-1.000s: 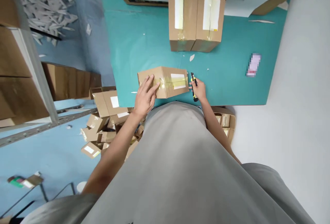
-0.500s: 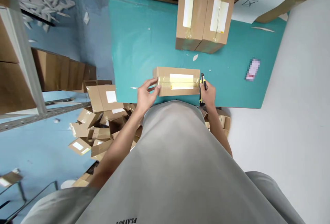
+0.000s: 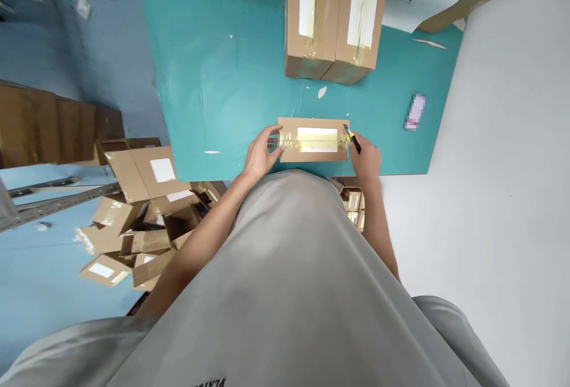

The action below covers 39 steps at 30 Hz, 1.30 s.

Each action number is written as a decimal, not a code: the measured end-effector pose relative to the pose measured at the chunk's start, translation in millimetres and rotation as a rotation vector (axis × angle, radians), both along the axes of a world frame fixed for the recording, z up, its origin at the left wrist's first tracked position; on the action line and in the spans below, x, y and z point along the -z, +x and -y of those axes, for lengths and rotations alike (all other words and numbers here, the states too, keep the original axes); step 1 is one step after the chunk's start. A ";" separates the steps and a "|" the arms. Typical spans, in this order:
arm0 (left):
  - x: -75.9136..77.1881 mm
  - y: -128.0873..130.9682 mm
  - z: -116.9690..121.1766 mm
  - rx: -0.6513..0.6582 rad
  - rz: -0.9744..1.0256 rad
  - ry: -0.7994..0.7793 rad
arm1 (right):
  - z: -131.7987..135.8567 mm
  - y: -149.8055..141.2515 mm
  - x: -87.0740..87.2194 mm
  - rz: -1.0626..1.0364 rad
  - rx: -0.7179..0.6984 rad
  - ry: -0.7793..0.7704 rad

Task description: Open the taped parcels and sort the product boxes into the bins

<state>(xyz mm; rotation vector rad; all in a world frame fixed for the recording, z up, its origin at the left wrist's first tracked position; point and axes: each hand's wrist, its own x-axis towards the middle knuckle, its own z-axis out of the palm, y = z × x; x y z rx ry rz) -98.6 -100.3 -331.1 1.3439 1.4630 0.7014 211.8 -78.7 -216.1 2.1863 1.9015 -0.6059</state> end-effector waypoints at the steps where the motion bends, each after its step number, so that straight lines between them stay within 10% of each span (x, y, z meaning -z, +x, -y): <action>1: -1.5 1.2 0.0 0.017 -0.001 0.029 | -3.4 -8.4 -6.9 -0.003 -0.070 -0.025; 12: 12.1 3.7 2.6 0.010 0.085 -0.042 | -40.7 -101.8 -18.0 0.079 -0.765 -0.293; 39: 13.4 6.1 5.3 -0.047 0.062 -0.054 | -47.3 -129.6 -22.8 0.124 -0.894 -0.309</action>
